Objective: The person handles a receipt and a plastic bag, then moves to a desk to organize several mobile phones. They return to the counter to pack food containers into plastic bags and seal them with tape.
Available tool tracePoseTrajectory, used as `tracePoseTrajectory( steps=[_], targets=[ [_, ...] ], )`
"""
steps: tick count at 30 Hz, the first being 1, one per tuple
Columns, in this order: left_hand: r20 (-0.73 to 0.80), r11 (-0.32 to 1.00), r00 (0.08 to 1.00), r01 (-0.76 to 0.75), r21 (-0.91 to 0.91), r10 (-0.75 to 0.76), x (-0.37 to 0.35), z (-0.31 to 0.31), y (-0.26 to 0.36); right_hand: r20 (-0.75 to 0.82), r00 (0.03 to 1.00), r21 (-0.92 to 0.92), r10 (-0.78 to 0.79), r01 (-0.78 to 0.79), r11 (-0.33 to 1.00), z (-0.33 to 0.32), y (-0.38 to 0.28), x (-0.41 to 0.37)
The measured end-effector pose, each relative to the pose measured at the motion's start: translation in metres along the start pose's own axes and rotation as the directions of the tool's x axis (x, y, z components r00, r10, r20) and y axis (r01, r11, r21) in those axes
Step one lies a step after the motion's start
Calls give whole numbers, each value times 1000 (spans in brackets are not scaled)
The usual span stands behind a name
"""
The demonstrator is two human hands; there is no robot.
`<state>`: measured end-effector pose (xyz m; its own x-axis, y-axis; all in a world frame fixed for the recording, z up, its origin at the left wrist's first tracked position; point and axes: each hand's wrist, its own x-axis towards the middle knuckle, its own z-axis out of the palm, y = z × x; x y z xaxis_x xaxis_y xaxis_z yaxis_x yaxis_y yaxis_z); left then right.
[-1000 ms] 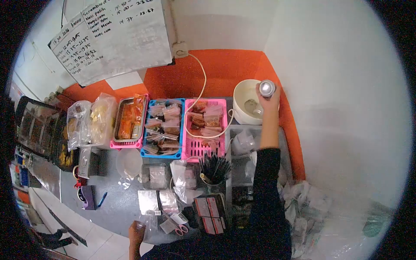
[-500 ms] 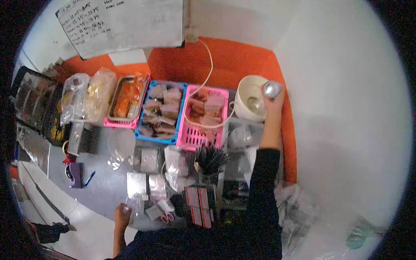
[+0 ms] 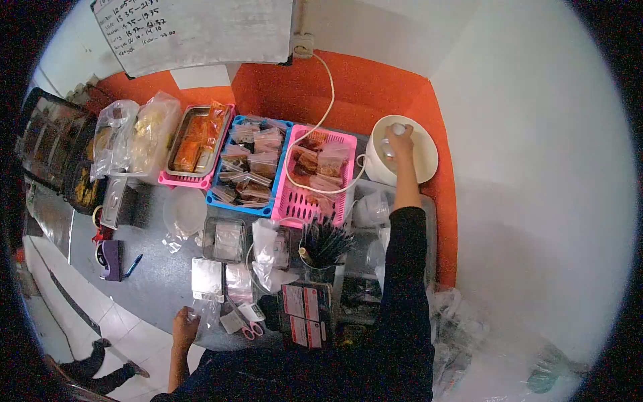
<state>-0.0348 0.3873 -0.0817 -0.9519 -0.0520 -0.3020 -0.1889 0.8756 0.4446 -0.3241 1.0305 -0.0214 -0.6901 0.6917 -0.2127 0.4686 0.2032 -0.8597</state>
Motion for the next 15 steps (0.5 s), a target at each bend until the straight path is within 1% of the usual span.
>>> tracePoseTrajectory(
  steps=[2, 3, 4, 5, 6, 7, 8, 9, 10, 11, 12, 14, 15],
  targets=[
    [-14, 1000, 1000, -9, -14, 8, -1, -3, 5, -47, 997, -226, -66, 54, 973, 16, 4, 16],
    [-14, 1000, 1000, -13, -12, 12, 0, -3, 4, -50, 997, -224, -64, 52, 973, 25, 10, 24],
    [-1, 1000, 1000, 14, 4, -14, 0, -2, 2, -121, 984, -387, -129, 73, 919, 35, 18, 33],
    [12, 999, 999, 40, 21, -41, 0, -1, 0, -179, 963, -540, -202, 76, 838, 39, 20, 34],
    [10, 999, 999, 37, 23, -37, -1, 0, -3, -182, 962, -537, -201, 74, 840, 40, 21, 36],
    [1, 999, 999, 38, 26, -38, -2, 2, -8, -145, 968, -583, -206, 84, 808, 41, 21, 34],
    [-7, 999, 999, 40, 28, -39, -3, 3, -11, -108, 972, -627, -208, 96, 773, 41, 29, 41],
    [-7, 999, 999, 37, 29, -37, -4, 3, -13, -110, 972, -626, -207, 94, 774, 42, 42, 61],
    [-6, 999, 999, 43, 31, -43, -4, 4, -16, -32, 975, -706, -219, 133, 695, 46, 76, 109],
    [-4, 998, 999, 51, 31, -51, -5, 4, -17, 48, 974, -776, -222, 177, 606, 47, 95, 135],
    [-1, 998, 999, 53, 29, -53, -5, 4, -17, 50, 974, -778, -221, 177, 603, 22, 88, 94],
    [-20, 998, 999, 50, 31, -49, -6, 4, -18, -176, 963, -709, -203, 20, 705, 12, 23, 30],
    [-16, 998, 998, 53, 27, -53, -8, 4, -18, -173, 963, -713, -204, 21, 700, 5, 25, 27]
  ],
)
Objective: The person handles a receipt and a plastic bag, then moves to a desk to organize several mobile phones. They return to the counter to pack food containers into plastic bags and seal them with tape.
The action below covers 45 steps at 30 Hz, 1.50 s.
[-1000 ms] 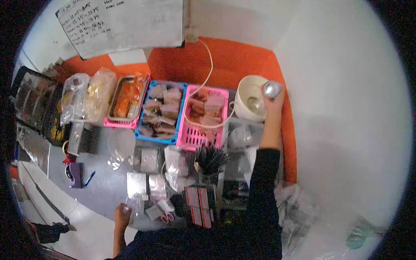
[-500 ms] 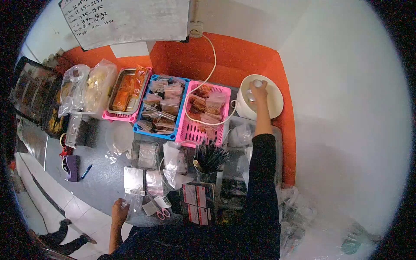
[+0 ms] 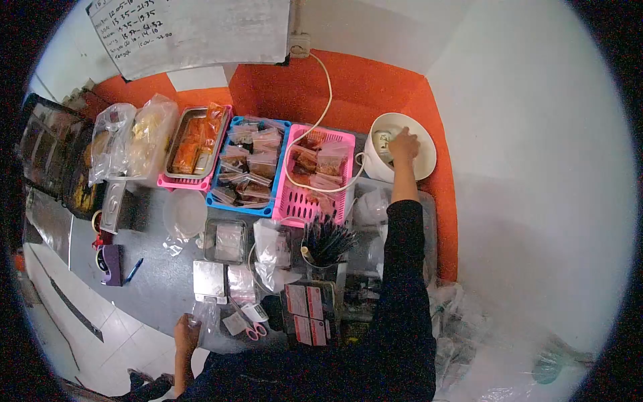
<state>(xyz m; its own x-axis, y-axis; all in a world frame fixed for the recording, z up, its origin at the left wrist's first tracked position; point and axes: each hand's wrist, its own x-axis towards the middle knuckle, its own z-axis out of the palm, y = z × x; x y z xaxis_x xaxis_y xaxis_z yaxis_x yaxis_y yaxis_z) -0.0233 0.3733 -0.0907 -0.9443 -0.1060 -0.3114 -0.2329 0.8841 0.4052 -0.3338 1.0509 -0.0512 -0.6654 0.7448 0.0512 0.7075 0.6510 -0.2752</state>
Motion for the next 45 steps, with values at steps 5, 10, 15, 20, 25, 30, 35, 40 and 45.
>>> tracePoseTrajectory(
  steps=[5, 10, 15, 20, 25, 30, 35, 40, 45],
  targets=[
    [-30, 995, 997, -76, -65, 74, -3, -4, 6, 139, 990, -225, 12, 19, 974, -11, 42, -5],
    [-28, 997, 998, -60, -54, 58, -2, 1, -1, -75, 990, -142, -120, 109, 984, 4, 77, -3],
    [-58, 997, 996, -70, -37, 67, -7, 3, -10, -305, 920, -375, -248, 123, 919, 5, 79, -24],
    [-23, 997, 998, -64, -35, 63, -10, -4, -2, -160, 978, -260, -136, 91, 961, 1, 73, -24],
    [-21, 999, 999, -34, -22, 34, -15, -2, -1, -284, 916, -257, -284, 212, 943, 3, 76, -24],
    [-32, 998, 998, -62, -14, 62, -19, 1, -1, -197, 963, -278, -184, 125, 952, -1, 71, -28],
    [-25, 999, 999, -39, -16, 38, -21, -3, 5, -230, 943, -223, -242, 191, 956, 0, 72, -27],
    [-26, 1000, 999, -30, -3, 30, -21, 0, 5, -309, 905, -332, -293, 186, 925, 11, 78, -21],
    [-13, 999, 999, -41, -21, 40, -22, 2, 4, -262, 912, -377, -315, 204, 904, 4, 75, -26]
  ],
)
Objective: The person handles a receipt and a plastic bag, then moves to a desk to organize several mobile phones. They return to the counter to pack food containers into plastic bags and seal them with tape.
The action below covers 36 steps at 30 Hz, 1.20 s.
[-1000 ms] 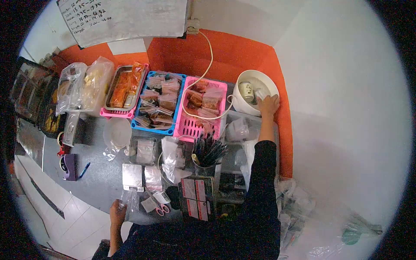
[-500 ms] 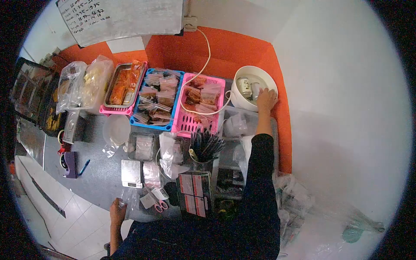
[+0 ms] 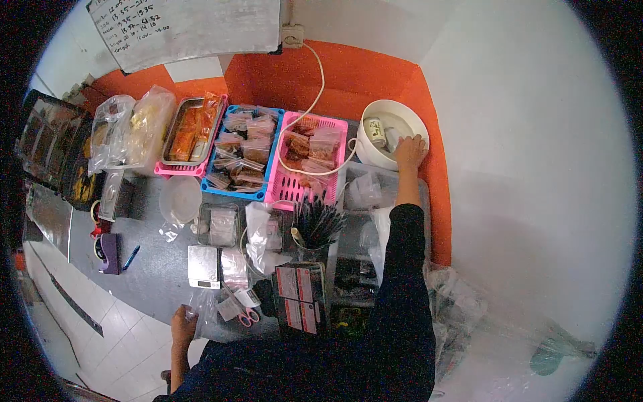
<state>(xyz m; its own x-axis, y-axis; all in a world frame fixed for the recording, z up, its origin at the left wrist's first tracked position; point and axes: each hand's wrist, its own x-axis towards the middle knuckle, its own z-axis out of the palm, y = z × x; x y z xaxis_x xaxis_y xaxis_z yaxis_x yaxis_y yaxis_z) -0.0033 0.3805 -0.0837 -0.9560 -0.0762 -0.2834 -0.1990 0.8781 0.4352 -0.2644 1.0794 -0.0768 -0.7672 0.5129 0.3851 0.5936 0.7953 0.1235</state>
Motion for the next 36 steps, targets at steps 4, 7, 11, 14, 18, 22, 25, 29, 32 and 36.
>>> tracePoseTrajectory(
  steps=[4, 7, 11, 14, 18, 22, 25, 29, 32, 36],
  targets=[
    [-10, 1000, 1000, -10, -2, 10, 0, -1, 2, 137, 990, 81, 43, -55, 995, -8, -2, 1],
    [-12, 1000, 1000, -12, 3, 12, 0, -3, 4, 129, 992, 161, -5, -16, 987, -13, -3, 0],
    [-2, 1000, 1000, -12, -8, 12, 0, -2, 2, 119, 992, 193, -33, 9, 981, -6, -2, 2],
    [14, 1000, 1000, -8, -8, 8, -2, -4, 3, 178, 984, 156, -28, 0, 988, -10, -3, 1],
    [-6, 999, 999, 42, 25, -42, -4, -3, 2, 286, 955, 52, -78, 65, 996, -26, -5, -2],
    [0, 998, 998, 65, 10, -65, -6, -5, 0, 287, 956, 167, -52, 3, 986, -29, -9, -1],
    [14, 997, 997, 75, 20, -75, -7, -5, 2, 177, 984, 281, -19, -32, 959, -28, -7, -1],
    [-2, 999, 999, 38, 24, -38, -9, -2, 1, 137, 989, 288, -52, 11, 958, -18, -4, -2],
    [13, 997, 997, 71, 21, -71, -8, 0, -2, 127, 988, 251, -94, 60, 966, -21, -6, -4],
    [15, 996, 997, 80, 25, -81, -9, 1, -5, 94, 986, 161, -136, 120, 980, -31, -11, -5]
  ],
)
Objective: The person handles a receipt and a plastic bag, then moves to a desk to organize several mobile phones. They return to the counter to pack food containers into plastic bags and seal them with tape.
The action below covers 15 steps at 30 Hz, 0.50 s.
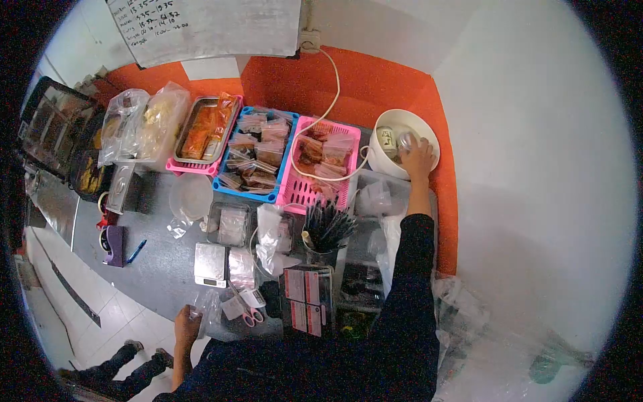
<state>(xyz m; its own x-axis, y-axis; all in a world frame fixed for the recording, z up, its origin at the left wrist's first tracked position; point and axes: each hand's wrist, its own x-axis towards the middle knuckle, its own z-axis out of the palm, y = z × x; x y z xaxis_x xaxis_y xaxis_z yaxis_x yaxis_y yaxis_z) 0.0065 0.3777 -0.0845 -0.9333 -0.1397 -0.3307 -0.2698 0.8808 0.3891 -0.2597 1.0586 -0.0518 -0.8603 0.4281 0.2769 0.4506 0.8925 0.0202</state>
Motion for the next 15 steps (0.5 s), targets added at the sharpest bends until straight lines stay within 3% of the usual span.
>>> tracePoseTrajectory(
  steps=[2, 3, 5, 9, 11, 15],
  targets=[
    [-11, 1000, 1000, 6, -2, -6, -1, 0, 2, -233, 960, 87, -157, 182, 979, 4, 6, 7],
    [-9, 1000, 1000, 3, -5, -3, 0, 1, 2, -234, 960, 84, -156, 180, 980, 8, 6, 11],
    [-22, 999, 999, -41, -10, 41, 2, 3, 2, 125, 982, 356, -139, 86, 931, 0, -13, 13],
    [-24, 998, 998, -56, -31, 56, 3, 3, 3, 179, 982, 267, -69, 19, 963, 0, -32, 17],
    [-23, 998, 999, -43, -43, 42, 0, 2, 6, 270, 961, 170, 62, -111, 979, 8, -33, 22],
    [-58, 997, 997, -62, -37, 60, -2, 3, 1, 287, 942, 270, 172, -252, 929, 0, -43, 13]
  ],
)
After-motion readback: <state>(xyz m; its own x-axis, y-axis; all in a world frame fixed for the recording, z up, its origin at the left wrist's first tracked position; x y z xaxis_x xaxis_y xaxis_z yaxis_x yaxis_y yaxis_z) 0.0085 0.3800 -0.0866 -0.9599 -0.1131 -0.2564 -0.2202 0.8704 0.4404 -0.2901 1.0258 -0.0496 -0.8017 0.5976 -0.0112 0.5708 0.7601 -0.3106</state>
